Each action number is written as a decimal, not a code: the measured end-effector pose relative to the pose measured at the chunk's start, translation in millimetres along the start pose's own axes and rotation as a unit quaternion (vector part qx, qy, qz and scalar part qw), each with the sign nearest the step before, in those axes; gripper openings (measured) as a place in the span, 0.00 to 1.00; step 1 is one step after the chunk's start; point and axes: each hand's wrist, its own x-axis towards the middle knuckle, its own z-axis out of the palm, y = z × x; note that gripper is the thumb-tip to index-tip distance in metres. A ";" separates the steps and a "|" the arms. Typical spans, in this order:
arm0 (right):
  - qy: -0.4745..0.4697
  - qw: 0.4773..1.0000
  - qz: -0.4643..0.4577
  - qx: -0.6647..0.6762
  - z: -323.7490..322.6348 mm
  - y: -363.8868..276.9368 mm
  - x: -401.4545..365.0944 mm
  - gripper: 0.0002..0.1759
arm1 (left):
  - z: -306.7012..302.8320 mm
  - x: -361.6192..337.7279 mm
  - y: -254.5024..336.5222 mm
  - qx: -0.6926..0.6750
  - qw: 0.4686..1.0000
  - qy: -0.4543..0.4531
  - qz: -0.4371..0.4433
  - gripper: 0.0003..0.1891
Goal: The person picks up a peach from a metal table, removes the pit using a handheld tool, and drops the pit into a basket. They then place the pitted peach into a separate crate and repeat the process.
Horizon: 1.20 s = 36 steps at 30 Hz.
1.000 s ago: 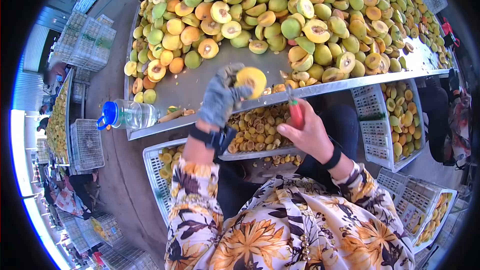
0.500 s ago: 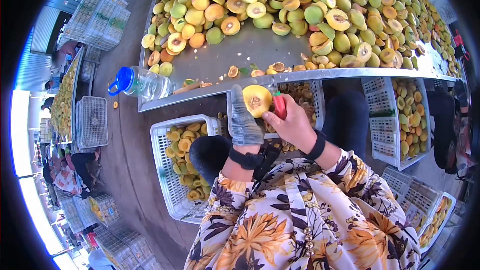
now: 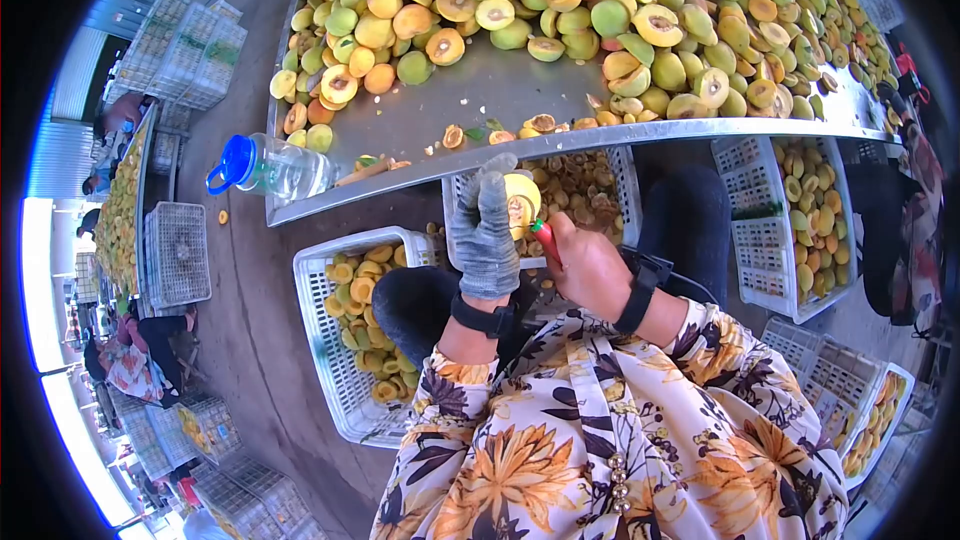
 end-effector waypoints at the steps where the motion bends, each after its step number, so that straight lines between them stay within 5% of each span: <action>1: -0.001 1.000 0.003 0.001 3.8 0.8 -2.9 0.11 | -1.9 1.1 -4.2 -0.016 1.000 0.006 -0.015 0.18; 10: -0.065 0.996 -0.038 0.040 17.2 7.8 -5.0 0.12 | -24.1 10.6 4.9 -0.059 0.965 -0.097 -0.235 0.12; 14: -0.076 0.986 -0.092 0.119 17.3 12.7 1.0 0.10 | -25.5 11.2 -0.7 -0.053 0.978 -0.083 -0.182 0.13; 15: -0.201 0.932 0.056 0.297 6.2 -1.8 1.8 0.08 | -24.7 10.0 -3.4 -0.051 0.979 -0.083 -0.181 0.13; 16: -0.312 0.811 0.201 0.453 -0.2 -9.4 3.0 0.07 | -23.9 9.1 -6.6 -0.036 0.985 -0.065 -0.154 0.14; 17: -0.313 0.810 0.201 0.453 -0.7 -8.5 4.1 0.07 | -24.8 8.9 -9.5 -0.021 0.991 -0.047 -0.126 0.15; 19: -0.381 0.588 0.261 0.664 -1.3 -4.0 4.7 0.05 | -28.7 10.7 -11.0 -0.036 0.987 -0.049 -0.146 0.19; 20: -0.403 0.519 0.240 0.715 6.0 7.2 6.7 0.06 | -28.6 10.2 -13.0 -0.076 0.986 -0.046 -0.143 0.18; 23: -0.360 0.498 0.198 0.764 14.6 12.8 7.7 0.07 | -25.6 6.1 -18.9 -0.053 0.988 -0.038 -0.138 0.23; 25: -0.354 0.496 0.090 0.788 -0.3 14.1 8.9 0.07 | -31.4 9.9 -27.6 -0.171 0.959 0.121 -0.191 0.24; 26: -0.339 0.557 0.117 0.749 -10.2 12.4 10.9 0.07 | -47.8 7.7 -26.8 -0.161 0.956 0.077 -0.233 0.24; 27: -0.320 0.614 0.142 0.707 -16.8 11.3 13.8 0.07 | -43.4 10.7 -22.1 -0.162 0.950 0.149 -0.222 0.25; 29: -0.266 0.865 0.156 0.396 -8.9 22.1 17.6 0.12 | -54.5 3.7 5.4 -0.079 0.967 0.082 -0.229 0.26; 30: -0.204 0.955 0.075 0.204 3.5 37.1 18.4 0.16 | -57.4 3.0 12.5 -0.100 0.968 0.079 -0.217 0.28; 31: -0.126 0.992 -0.012 0.002 10.7 40.5 19.1 0.19 | -62.0 -0.5 24.9 -0.076 0.975 0.077 -0.194 0.28; 33: -0.142 0.988 0.012 0.061 14.0 35.1 15.9 0.22 | -84.7 -13.2 47.1 -0.048 0.975 0.147 -0.161 0.26; 34: -0.155 0.980 0.041 0.118 13.1 31.2 13.0 0.24 | -104.9 -23.9 57.2 0.287 0.954 0.088 0.019 0.25; 35: -0.121 0.989 -0.012 0.079 22.8 37.2 9.4 0.25 | -133.5 -35.3 65.4 0.578 0.792 0.015 0.199 0.25; 36: -0.128 0.990 -0.003 0.062 19.5 29.1 6.2 0.26 | -179.5 -44.8 72.7 0.615 0.768 -0.004 0.180 0.26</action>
